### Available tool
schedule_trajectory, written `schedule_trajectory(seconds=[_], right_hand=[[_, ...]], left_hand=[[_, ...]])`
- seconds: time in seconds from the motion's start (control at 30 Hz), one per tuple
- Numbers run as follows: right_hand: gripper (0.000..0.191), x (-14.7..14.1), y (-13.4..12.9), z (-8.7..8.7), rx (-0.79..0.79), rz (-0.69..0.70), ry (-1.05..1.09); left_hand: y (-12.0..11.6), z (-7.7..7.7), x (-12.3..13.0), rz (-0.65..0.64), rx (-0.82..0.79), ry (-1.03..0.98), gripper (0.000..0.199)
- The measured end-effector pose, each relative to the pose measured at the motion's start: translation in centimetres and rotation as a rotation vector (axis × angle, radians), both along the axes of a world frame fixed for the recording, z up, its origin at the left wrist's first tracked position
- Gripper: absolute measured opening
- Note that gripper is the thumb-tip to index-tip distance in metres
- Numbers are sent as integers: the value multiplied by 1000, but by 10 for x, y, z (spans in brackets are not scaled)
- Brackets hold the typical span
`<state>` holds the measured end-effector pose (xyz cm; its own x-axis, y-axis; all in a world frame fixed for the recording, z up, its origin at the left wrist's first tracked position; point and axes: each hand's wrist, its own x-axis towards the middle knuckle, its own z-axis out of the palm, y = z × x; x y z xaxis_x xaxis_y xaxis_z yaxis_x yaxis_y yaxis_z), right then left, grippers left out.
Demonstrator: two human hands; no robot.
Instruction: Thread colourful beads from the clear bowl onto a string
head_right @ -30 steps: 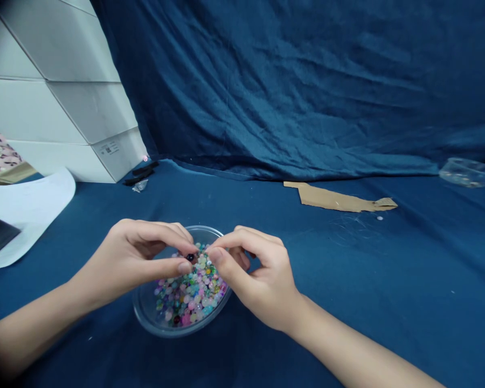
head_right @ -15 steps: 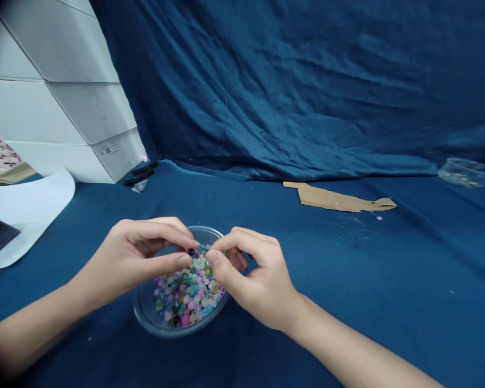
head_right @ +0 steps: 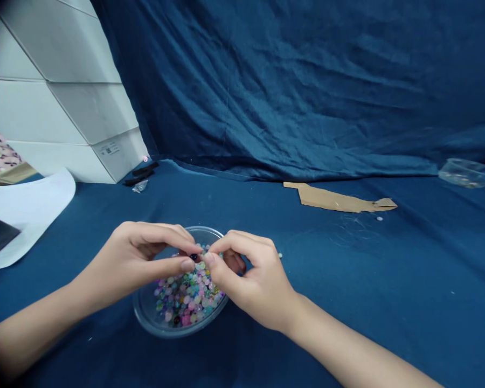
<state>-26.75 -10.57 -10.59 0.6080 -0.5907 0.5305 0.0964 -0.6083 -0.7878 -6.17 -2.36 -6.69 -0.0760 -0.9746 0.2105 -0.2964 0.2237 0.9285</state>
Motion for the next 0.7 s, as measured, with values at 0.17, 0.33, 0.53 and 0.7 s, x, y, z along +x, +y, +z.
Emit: schedule_trajectory(seconds=[0.17,0.33,0.53,0.7], right_hand=[[16,0,0,0,16,13,13],[18,-1,-1,-1,48,25,28],[11,-3,-1,-1,64,43,104],[5,0,-5,1,-58,11,180]], left_hand=[[1,0,0,5,20,-7,11],[1,-3,0,-1,18,54,20],[3,-5,-1,-19,-6,167,24],[3,-6,1,-17,-52,186,26]])
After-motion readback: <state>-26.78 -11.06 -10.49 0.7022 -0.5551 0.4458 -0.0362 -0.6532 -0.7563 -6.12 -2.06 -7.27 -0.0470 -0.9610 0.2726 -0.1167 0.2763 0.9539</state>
